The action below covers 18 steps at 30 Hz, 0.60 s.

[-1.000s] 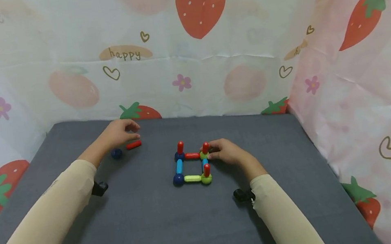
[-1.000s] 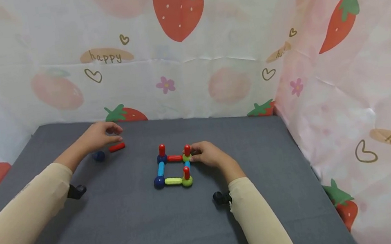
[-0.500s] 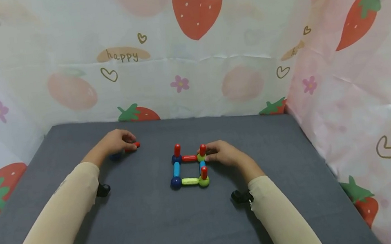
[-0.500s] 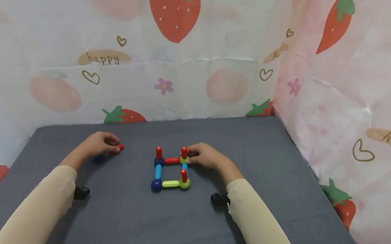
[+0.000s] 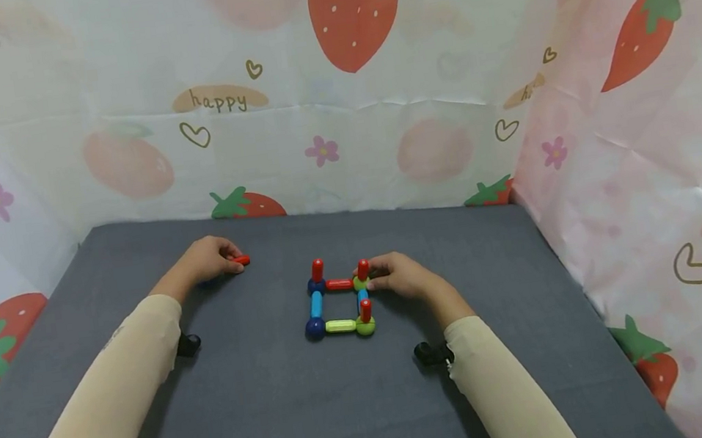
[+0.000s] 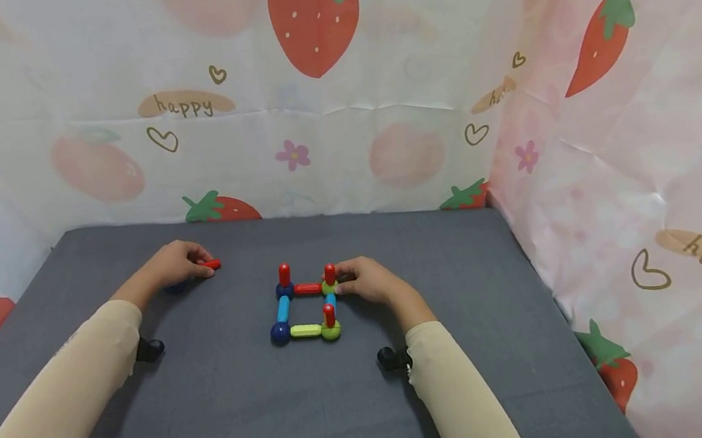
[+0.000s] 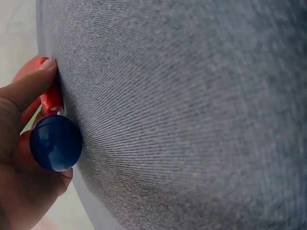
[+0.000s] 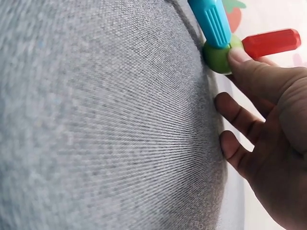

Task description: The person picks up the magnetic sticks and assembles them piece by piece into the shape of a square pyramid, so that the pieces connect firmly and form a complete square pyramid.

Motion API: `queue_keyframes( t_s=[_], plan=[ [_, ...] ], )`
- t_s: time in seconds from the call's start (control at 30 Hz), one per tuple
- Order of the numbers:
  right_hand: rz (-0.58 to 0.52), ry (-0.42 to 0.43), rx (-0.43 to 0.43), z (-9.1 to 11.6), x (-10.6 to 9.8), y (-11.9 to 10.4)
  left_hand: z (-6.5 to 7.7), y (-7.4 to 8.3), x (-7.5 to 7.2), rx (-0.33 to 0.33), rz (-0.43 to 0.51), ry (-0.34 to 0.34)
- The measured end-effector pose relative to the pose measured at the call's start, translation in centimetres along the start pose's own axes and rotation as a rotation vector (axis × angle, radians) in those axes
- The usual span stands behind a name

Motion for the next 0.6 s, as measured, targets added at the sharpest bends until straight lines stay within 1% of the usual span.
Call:
queue_keyframes(
  t_s=[0.17,0.23,0.33,0.47,0.6],
  plan=[
    [-0.015,-0.006,0.002,0.1,0.1,0.0,-0.2,-0.1,0.0,-0.003,0.008,0.01],
    [-0.022,-0.007,0.002,0.1,0.1,0.0,-0.2,0.0,0.0,0.001,0.017,0.028],
    [-0.028,-0.006,0.003,0.1,0.1,0.1,-0.2,0.3,0.0,0.029,0.037,0.076],
    [-0.022,-0.004,-0.003,0.1,0.1,0.2,0.0,1.3,-0.3,0.073,0.071,0.133],
    [-0.013,-0.005,-0.009,0.3,0.1,0.1,0.5,2.7,-0.8,0.099,0.091,0.163]
  ],
)
Point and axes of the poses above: each hand's wrist, its own z-axis away from the middle knuckle, its own x-axis out of the palm, y = z × x, the point moved 2 cm from there along -z, towards the middle knuckle, and after that the axes turned 3 degrees about -y, right-handed, at the moved point
